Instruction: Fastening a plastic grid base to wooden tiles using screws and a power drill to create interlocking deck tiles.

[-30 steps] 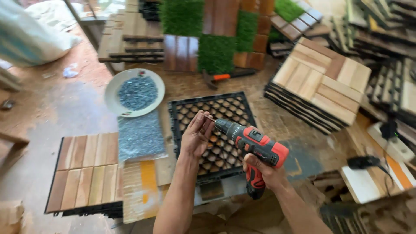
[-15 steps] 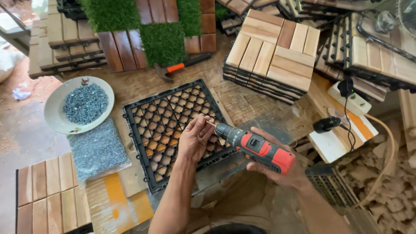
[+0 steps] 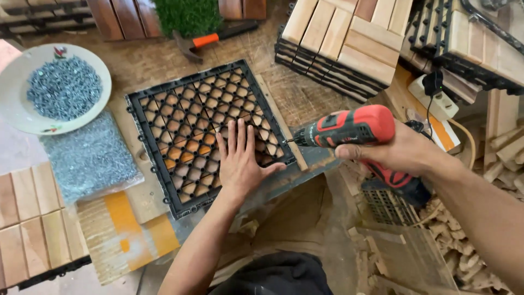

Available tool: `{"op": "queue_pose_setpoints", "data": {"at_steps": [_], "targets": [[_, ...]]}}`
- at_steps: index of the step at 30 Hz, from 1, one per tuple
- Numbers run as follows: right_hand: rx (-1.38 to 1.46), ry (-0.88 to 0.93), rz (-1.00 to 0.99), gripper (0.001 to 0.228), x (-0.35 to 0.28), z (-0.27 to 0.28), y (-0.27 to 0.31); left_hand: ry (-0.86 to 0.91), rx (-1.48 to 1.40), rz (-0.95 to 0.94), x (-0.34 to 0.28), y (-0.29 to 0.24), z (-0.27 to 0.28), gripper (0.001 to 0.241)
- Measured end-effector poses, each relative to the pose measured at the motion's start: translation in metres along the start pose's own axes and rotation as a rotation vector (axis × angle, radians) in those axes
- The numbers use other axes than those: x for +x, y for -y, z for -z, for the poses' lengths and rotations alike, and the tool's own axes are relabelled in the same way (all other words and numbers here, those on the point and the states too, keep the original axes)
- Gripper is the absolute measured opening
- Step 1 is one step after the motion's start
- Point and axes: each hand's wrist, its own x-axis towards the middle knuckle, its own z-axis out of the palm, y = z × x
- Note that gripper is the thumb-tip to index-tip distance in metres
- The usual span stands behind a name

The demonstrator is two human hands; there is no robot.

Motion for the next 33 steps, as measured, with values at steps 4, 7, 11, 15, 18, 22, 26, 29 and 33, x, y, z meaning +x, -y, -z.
{"op": "queue_pose_setpoints", "data": {"at_steps": [4,7,11,15,18,22,26,29,33], "targets": [[-0.005,0.054,-0.010,0.032,0.003,-0.005,0.026,-0.046,-0.051,0.013,-0.002,0.000,0.000,0.136],[-0.118,0.056,-0.133,0.045,0.002,-0.010,0.045,-0.047,-0.070,0.013,-0.003,0.000,-0.001,0.138],[-0.130,0.082,-0.096,0.042,0.014,-0.016,0.055,-0.082,-0.084,0.000,-0.001,0.001,-0.003,0.138],[-0.175,0.148,-0.091,0.035,0.020,-0.017,0.070,-0.095,-0.073,-0.007,-0.003,0.001,0.000,0.136],[-0.311,0.183,-0.184,0.059,0.024,-0.013,0.080,-0.023,-0.066,0.013,-0.002,0.000,0.002,0.137],[-0.283,0.160,-0.073,0.053,0.030,-0.013,0.075,-0.055,-0.078,0.008,-0.002,0.001,0.001,0.134],[-0.301,0.182,-0.055,0.049,0.032,-0.015,0.078,-0.039,-0.092,-0.003,-0.003,0.002,0.002,0.131],[-0.344,0.178,-0.054,0.046,0.035,-0.014,0.082,-0.035,-0.099,0.000,0.001,0.001,0.002,0.131],[-0.503,0.289,0.126,0.080,0.048,-0.017,0.070,-0.068,-0.112,-0.007,-0.003,0.001,0.003,0.130]]}}
